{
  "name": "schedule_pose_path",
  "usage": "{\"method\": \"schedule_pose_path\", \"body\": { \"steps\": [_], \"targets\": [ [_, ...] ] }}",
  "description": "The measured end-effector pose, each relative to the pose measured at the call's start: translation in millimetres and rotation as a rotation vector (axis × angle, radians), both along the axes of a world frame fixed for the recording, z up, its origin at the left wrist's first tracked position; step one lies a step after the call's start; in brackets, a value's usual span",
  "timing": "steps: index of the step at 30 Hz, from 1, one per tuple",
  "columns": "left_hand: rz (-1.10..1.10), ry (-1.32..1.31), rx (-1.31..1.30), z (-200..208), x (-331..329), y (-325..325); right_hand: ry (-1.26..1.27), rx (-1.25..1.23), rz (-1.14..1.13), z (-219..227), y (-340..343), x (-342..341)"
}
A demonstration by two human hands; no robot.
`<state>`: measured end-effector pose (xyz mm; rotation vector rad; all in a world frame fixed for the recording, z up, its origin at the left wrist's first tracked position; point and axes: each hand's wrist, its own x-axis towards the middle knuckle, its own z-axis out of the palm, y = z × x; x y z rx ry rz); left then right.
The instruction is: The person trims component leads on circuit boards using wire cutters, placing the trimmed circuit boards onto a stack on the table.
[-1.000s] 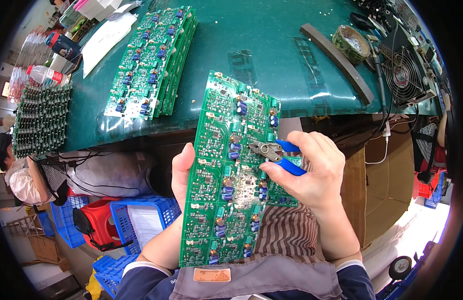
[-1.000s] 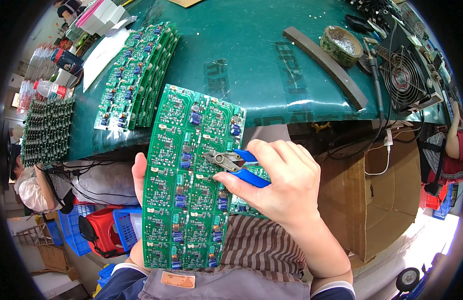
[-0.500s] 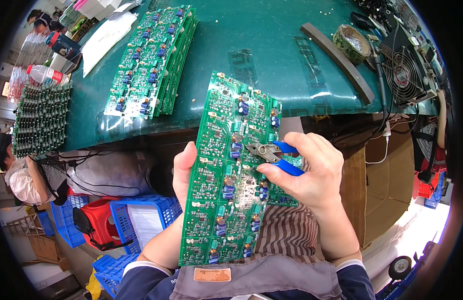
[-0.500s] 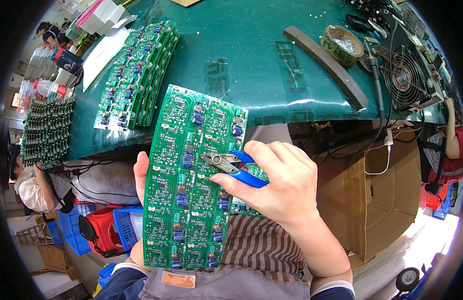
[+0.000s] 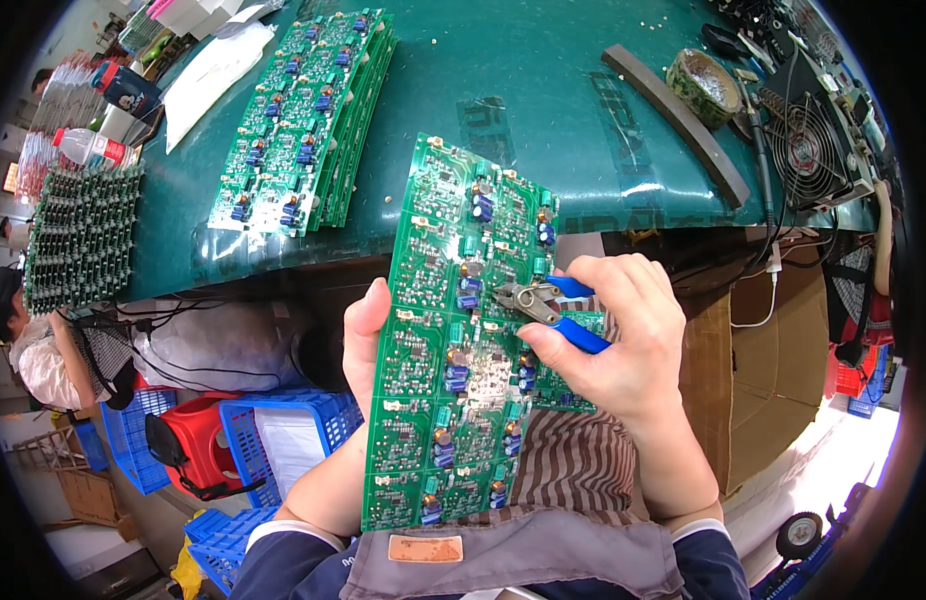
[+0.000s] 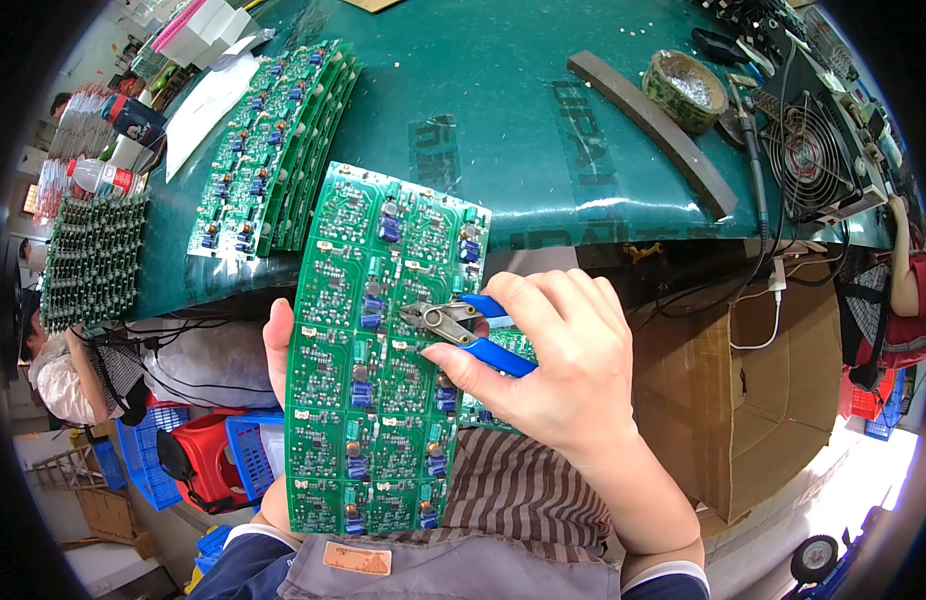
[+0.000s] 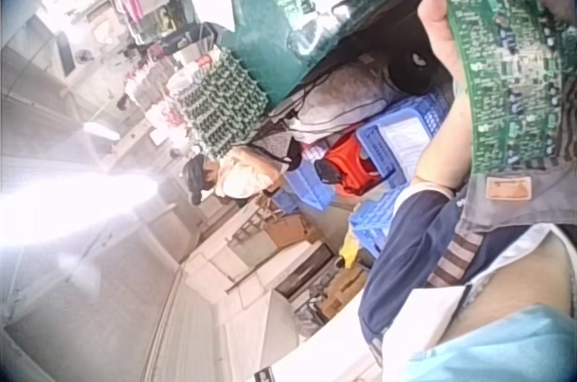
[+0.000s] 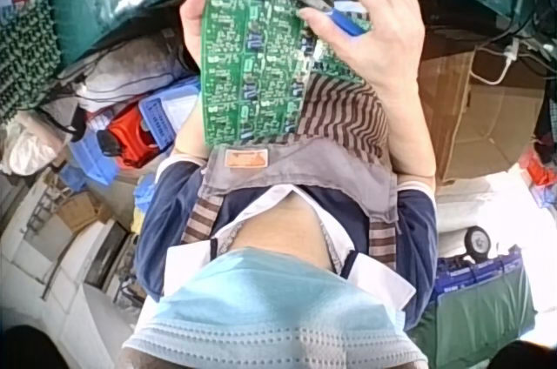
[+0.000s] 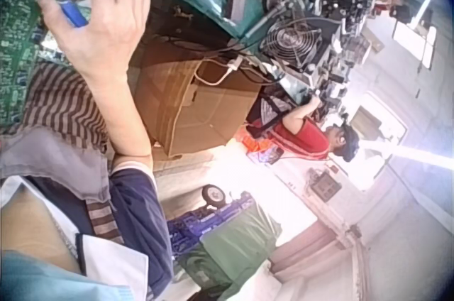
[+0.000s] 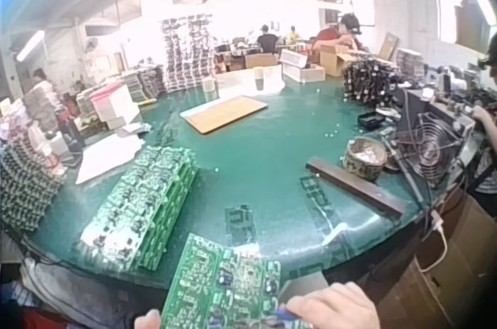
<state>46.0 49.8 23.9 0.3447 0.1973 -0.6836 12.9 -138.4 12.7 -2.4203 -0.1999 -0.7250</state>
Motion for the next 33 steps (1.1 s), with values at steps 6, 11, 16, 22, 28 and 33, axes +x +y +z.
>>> {"method": "schedule_pose_path", "body": {
  "steps": [6, 11, 16, 22, 28, 33],
  "targets": [
    [-0.001, 0.006, -0.154, -4.7, 0.8, -0.5, 0.014, 0.028, -0.007, -2.5, 1.2, 0.7],
    [-0.054, -0.123, 0.046, 6.1, 5.4, -5.8, 0.049, 0.056, 0.005, 0.8, 1.5, -5.0],
    [0.035, -0.064, -0.017, 12.3, 8.8, -12.2, 0.029, 0.018, 0.055, 5.4, 6.6, -7.6],
    [-0.034, -0.057, 0.026, 12.8, 15.5, -8.1, 0.04, 0.03, 0.07, 2.3, 10.0, -9.1],
    [-0.058, -0.025, 0.022, 12.0, 19.0, -6.8, 0.096, 0.082, 0.056, -1.4, 10.6, -14.8],
    [-0.034, -0.074, 0.04, 9.9, 19.6, -8.5, 0.033, 0.025, 0.077, 6.0, 10.8, -6.6]
  ]
}}
